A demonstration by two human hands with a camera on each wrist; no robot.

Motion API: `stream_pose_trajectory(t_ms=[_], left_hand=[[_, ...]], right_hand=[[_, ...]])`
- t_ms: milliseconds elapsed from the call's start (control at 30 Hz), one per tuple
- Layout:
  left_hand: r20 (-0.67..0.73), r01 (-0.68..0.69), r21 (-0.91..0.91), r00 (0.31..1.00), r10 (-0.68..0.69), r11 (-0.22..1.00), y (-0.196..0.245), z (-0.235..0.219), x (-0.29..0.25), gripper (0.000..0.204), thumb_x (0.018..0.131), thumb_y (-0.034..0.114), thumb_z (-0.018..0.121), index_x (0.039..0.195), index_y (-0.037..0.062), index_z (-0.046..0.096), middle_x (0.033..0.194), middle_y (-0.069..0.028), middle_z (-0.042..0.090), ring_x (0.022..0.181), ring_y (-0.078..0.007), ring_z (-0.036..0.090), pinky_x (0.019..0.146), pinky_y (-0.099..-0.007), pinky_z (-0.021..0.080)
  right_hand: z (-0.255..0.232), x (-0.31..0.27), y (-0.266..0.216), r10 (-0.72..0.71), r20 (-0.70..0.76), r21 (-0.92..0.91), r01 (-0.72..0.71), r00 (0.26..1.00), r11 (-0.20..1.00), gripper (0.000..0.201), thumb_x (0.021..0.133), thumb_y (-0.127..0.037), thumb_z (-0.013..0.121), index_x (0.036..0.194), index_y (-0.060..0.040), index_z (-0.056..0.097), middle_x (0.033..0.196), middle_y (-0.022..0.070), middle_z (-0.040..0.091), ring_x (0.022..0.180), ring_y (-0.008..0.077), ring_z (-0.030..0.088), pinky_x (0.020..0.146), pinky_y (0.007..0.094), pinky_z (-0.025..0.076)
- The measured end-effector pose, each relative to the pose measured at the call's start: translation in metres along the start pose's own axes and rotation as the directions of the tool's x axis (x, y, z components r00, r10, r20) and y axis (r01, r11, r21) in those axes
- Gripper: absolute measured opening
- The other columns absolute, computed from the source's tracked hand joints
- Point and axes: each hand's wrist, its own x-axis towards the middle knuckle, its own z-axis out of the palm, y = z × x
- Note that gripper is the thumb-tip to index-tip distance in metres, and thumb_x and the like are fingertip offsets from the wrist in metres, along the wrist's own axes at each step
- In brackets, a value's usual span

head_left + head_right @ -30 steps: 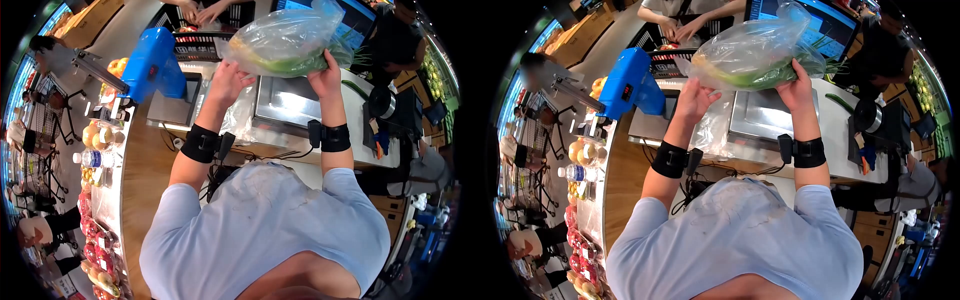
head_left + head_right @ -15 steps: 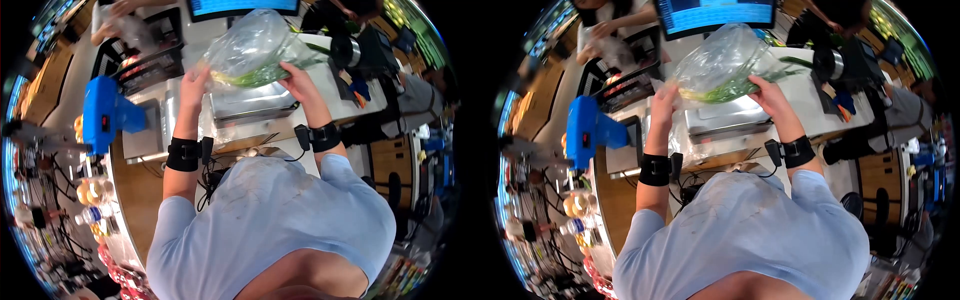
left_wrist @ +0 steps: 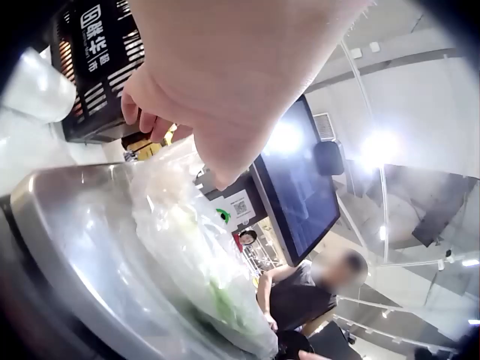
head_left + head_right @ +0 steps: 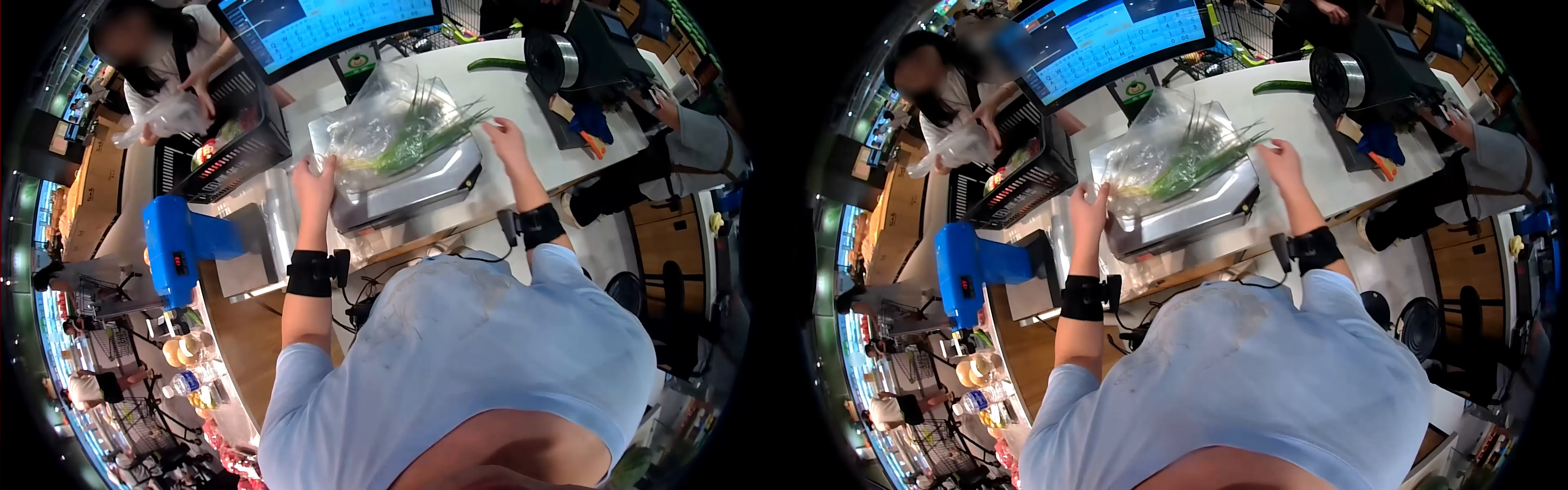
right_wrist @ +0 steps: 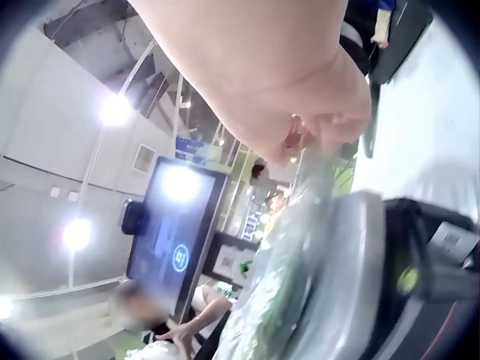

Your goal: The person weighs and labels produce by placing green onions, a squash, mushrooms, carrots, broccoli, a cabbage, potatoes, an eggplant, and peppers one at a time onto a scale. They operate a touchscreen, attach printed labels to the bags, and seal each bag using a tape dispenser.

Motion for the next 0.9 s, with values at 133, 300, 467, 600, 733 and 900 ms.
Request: stream_pose_trajectory(t_ms=[133,300,467,600,733,900], left_hand=[[-0.118,-0.212,0.063,0.969,0.218,0.975,0.036,-0.039,0.008,0.047,0.078,0.030,0.068,0.112,0.0002,0.056,0.112,-0.0192,0.057,0.107,-0.0351,0.052,0.091,-0.0421,0.041],[-0.221,-0.501,0.119,0.828,0.515,0.857,0.102,-0.059,0.028,0.039,0.076,0.021,0.069,0.109,0.0036,0.056,0.113,-0.0150,0.057,0.109,-0.0329,0.050,0.088,-0.0424,0.040],[-0.306,-0.517,0.188,0.777,0.550,0.835,0.145,-0.068,0.078,0.034,0.075,0.018,0.068,0.105,0.0042,0.057,0.118,-0.0155,0.056,0.110,-0.0345,0.050,0.089,-0.0439,0.040],[-0.366,-0.527,0.265,0.720,0.590,0.808,0.163,-0.065,0.113,0.027,0.075,0.016,0.066,0.098,0.0045,0.057,0.123,-0.0173,0.055,0.111,-0.0367,0.050,0.089,-0.0458,0.040],[-0.313,-0.528,0.369,0.704,0.637,0.765,0.175,-0.051,0.116,0.023,0.075,0.016,0.065,0.093,0.0053,0.057,0.125,-0.0176,0.054,0.113,-0.0360,0.049,0.087,-0.0467,0.040],[-0.259,-0.552,0.380,0.707,0.658,0.742,0.182,-0.030,0.107,0.020,0.075,0.017,0.064,0.091,0.0060,0.057,0.125,-0.0171,0.054,0.114,-0.0363,0.048,0.085,-0.0474,0.040]], right_hand=[[-0.044,0.018,0.090,-0.046,0.009,-0.147,0.047,0.999,0.988,0.029,0.088,-0.030,0.056,0.080,-0.0021,0.061,0.067,0.0077,0.060,0.061,0.0194,0.056,0.058,0.0332,0.044],[-0.057,-0.013,0.150,0.070,0.133,-0.390,-0.013,0.989,0.921,0.049,0.092,-0.040,0.044,0.066,-0.0015,0.059,0.058,0.0136,0.058,0.057,0.0281,0.058,0.059,0.0399,0.045],[-0.048,-0.023,0.123,0.031,0.149,-0.510,0.050,0.988,0.859,0.049,0.090,-0.042,0.045,0.073,-0.0010,0.065,0.068,0.0202,0.062,0.068,0.0390,0.060,0.063,0.0452,0.046],[-0.046,-0.011,0.125,0.028,0.117,-0.587,0.047,0.993,0.808,0.046,0.089,-0.040,0.047,0.072,-0.0012,0.064,0.068,0.0210,0.060,0.067,0.0406,0.058,0.063,0.0459,0.045],[-0.051,-0.007,0.129,0.046,0.084,-0.526,0.005,0.995,0.851,0.045,0.089,-0.039,0.048,0.072,-0.0008,0.064,0.067,0.0214,0.060,0.065,0.0409,0.057,0.062,0.0458,0.044],[-0.055,-0.005,0.136,0.007,0.094,-0.453,0.037,0.996,0.891,0.043,0.089,-0.037,0.049,0.070,-0.0005,0.062,0.064,0.0199,0.059,0.060,0.0366,0.056,0.059,0.0425,0.044]])
